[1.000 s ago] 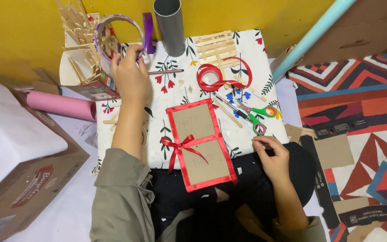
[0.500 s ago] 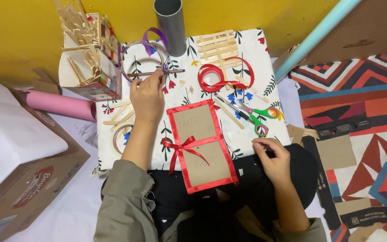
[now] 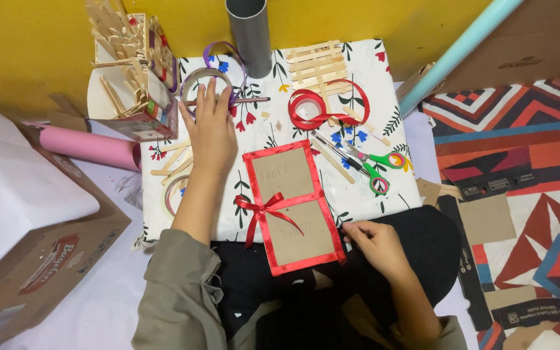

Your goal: Decorating a cardboard frame by tying red ribbons into bows, securing them with tape, and writing on the frame.

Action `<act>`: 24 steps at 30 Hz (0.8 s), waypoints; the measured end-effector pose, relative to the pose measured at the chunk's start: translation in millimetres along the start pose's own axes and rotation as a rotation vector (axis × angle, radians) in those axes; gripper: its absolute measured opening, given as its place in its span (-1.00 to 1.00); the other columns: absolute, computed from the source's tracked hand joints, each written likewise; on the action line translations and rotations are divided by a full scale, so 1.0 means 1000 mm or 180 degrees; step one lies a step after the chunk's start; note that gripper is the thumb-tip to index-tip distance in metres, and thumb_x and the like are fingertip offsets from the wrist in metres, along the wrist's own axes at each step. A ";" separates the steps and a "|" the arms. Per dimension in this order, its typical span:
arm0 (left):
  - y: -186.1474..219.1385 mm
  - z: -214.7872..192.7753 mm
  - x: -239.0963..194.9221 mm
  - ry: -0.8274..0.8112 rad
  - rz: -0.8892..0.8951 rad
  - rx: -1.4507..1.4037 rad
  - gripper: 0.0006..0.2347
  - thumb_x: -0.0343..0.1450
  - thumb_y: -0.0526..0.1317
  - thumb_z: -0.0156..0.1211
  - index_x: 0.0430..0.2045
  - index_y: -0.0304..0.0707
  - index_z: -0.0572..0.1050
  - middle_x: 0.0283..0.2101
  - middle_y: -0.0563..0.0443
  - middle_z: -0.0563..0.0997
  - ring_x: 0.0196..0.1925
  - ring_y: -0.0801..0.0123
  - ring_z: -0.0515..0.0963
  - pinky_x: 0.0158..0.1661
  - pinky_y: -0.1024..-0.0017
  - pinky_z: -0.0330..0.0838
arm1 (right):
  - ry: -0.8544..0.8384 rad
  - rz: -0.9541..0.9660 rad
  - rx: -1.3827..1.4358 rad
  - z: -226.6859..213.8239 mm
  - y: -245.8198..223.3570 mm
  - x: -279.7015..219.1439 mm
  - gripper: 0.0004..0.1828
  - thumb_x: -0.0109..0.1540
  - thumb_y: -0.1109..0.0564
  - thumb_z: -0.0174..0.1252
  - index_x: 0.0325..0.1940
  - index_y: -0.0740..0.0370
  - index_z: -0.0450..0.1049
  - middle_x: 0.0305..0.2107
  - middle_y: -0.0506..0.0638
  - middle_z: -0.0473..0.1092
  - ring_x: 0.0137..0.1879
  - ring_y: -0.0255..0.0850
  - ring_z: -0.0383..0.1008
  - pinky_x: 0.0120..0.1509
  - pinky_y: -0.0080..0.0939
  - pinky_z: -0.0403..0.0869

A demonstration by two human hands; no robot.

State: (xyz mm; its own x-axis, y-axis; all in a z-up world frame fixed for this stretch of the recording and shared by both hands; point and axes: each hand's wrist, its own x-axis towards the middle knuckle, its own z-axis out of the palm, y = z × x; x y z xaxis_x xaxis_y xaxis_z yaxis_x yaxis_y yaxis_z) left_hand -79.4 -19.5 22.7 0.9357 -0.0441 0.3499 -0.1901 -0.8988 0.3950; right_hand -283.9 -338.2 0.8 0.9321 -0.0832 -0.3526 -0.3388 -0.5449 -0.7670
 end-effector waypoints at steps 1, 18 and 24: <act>0.012 -0.013 -0.009 -0.0001 -0.0007 0.0005 -0.60 0.50 -0.46 0.12 0.27 -0.23 0.37 0.48 -0.21 0.22 0.54 -0.02 0.07 0.40 -0.26 -0.38 | -0.0009 -0.0002 0.0000 0.003 -0.001 0.000 -0.74 0.30 0.02 0.21 -0.27 0.18 0.73 -0.58 0.13 0.63 -0.42 -0.09 0.56 -0.18 -0.04 0.50; 0.091 -0.093 -0.216 -0.0858 -0.1677 -0.2639 -0.88 0.34 -0.31 0.25 -0.38 -0.36 0.68 -0.31 0.04 0.75 -0.37 0.46 0.58 -0.29 0.58 0.47 | 0.0139 -0.0435 0.1839 0.038 0.024 -0.017 -0.93 0.25 0.31 0.21 -0.26 0.43 0.56 -0.55 -0.03 0.43 -0.49 -0.39 0.26 -0.38 -0.45 0.26; 0.087 -0.082 -0.209 -0.0779 -0.2446 -0.2503 -0.79 0.34 -0.27 0.28 -0.19 -0.31 0.64 -0.29 0.08 0.73 -0.41 0.55 0.51 -0.41 0.61 0.34 | 0.0144 -0.0509 0.2129 0.036 0.033 -0.013 -0.83 0.29 0.28 0.16 -0.14 0.49 0.56 -0.39 0.10 0.53 -0.34 -0.31 0.44 -0.21 -0.43 0.40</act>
State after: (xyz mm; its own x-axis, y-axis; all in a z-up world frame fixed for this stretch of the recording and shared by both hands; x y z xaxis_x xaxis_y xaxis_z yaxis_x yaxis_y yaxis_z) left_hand -316.1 -52.7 54.0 0.9018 0.2407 -0.3588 0.4083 -0.2034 0.8899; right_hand -312.2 -324.6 -39.1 0.9767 -0.0875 -0.1961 -0.1896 0.0775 -0.9788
